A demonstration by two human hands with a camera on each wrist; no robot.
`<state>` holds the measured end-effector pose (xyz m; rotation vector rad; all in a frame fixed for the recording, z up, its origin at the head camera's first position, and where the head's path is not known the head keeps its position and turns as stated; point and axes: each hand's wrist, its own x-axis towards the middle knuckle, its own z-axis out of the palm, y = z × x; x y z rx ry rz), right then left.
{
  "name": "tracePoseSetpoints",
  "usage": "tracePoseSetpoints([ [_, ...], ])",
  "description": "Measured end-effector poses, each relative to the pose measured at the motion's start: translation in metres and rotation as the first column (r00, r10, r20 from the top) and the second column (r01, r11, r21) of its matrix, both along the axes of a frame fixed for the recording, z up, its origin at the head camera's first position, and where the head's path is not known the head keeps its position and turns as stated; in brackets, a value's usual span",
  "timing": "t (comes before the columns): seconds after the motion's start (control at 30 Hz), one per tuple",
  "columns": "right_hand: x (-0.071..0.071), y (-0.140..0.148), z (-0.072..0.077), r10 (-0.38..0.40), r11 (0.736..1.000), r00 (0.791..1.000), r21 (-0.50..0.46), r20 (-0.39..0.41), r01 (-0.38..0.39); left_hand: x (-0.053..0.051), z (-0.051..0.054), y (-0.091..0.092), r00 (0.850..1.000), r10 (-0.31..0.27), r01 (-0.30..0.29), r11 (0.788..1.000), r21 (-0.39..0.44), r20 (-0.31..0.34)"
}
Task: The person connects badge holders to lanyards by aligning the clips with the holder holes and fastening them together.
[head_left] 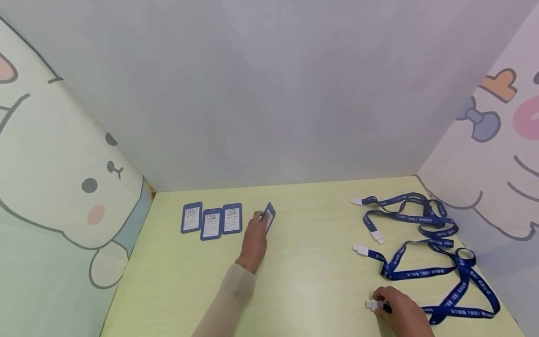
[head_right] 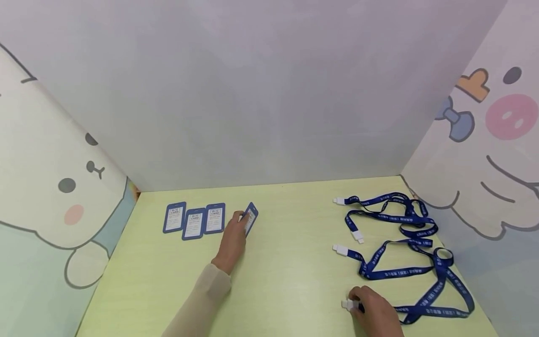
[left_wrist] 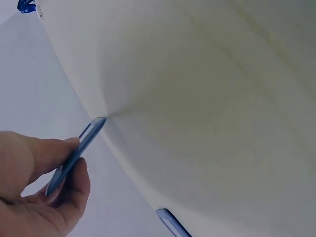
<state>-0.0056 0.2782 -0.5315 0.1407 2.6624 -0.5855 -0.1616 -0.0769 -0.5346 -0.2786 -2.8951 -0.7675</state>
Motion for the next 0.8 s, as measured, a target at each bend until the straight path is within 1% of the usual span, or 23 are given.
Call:
tracePoseSetpoints([
  [0.1,0.000,-0.002,0.001,-0.003,1.000,1.000,-0.001,-0.001,0.003,0.003,-0.001,0.001,0.999,-0.024,0.023,1.000,-0.013,-0.041],
  [0.23,-0.002,-0.006,0.003,-0.001,1.000,1.000,-0.003,-0.013,0.001,0.009,-0.001,0.003,0.992,-0.058,0.054,0.998,-0.033,-0.110],
  [0.37,-0.005,-0.011,0.006,0.010,1.000,0.998,-0.017,-0.059,-0.011,0.015,0.002,0.006,0.984,-0.095,0.088,0.995,-0.053,-0.151],
  [0.53,-0.009,-0.019,0.013,0.020,0.999,0.988,-0.029,-0.151,-0.025,0.024,0.003,0.009,0.972,-0.145,0.126,0.986,-0.111,-0.185],
  [0.67,-0.011,-0.026,0.017,0.036,0.999,0.978,-0.028,-0.205,-0.043,0.029,0.001,0.011,0.963,-0.162,0.128,0.978,-0.163,-0.214],
  [0.8,-0.012,-0.033,0.020,0.056,0.998,0.966,-0.023,-0.252,-0.064,0.034,0.001,0.012,0.951,-0.164,0.119,0.977,-0.177,-0.263],
])
